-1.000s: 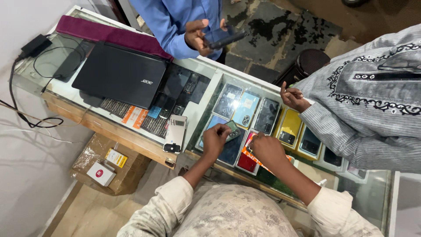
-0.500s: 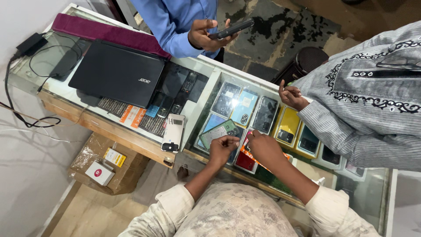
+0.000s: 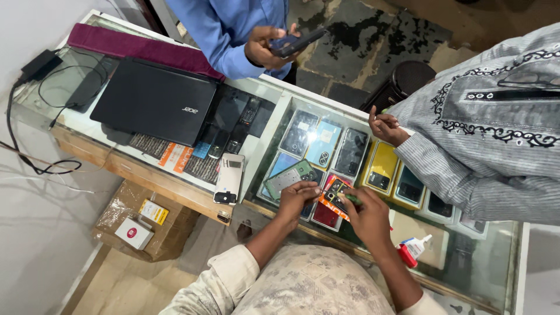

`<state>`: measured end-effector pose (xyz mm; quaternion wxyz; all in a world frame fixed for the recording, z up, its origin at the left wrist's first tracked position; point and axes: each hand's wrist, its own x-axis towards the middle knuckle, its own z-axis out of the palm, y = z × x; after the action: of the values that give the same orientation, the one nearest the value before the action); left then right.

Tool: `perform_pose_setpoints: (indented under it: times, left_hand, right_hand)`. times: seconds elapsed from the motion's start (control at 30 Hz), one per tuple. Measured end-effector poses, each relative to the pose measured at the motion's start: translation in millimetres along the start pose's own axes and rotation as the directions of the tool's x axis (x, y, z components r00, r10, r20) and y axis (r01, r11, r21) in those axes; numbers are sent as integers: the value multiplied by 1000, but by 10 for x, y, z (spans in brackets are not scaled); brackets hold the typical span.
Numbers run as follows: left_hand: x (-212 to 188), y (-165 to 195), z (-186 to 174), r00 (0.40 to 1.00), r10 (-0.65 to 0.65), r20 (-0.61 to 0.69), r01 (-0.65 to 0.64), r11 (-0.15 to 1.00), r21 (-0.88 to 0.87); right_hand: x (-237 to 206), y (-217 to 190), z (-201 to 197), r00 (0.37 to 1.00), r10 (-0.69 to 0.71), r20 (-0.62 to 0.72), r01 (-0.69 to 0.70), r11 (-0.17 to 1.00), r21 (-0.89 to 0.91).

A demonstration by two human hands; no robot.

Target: The person applies adhesive to the back of a disassembled smartphone and presses it onto a cardboard backing. They then repeatedly pick up and place down a green phone case and other phone parts on the counter.

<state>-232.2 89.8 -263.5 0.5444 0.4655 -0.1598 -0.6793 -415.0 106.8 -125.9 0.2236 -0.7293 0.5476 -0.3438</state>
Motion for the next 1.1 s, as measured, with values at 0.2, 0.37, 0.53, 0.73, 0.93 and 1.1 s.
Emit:
perform_pose_setpoints:
  times: [0.2, 0.37, 0.53, 0.73, 0.93, 1.1]
  left_hand:
    - [-17, 36, 110, 987, -132, 91, 149, 963, -226]
    - [-60, 52, 136, 979, -166, 121, 192, 949, -252]
    - [-123, 82, 164, 978, -163, 133, 187, 962, -199]
    - [-159, 95, 191, 976, -145, 160, 174, 967, -186]
    - [-183, 40, 227, 975, -114, 192, 146, 976, -162]
    - [-198, 63, 199, 980, -98, 176, 121, 985, -123]
  right_hand:
    - [-134, 2, 5, 980, 172, -104, -152, 972, 179]
    - [-193, 89, -7, 974, 188, -129, -154, 959, 237]
    - [-237, 133, -31, 972, 202, -122, -186, 974, 126]
    - [-238, 225, -60, 971, 200, -132, -192, 979, 72]
    - [-288, 242, -10, 984, 132, -117, -105, 971, 213]
    - [-311, 233, -69, 975, 202, -88, -163, 931, 327]
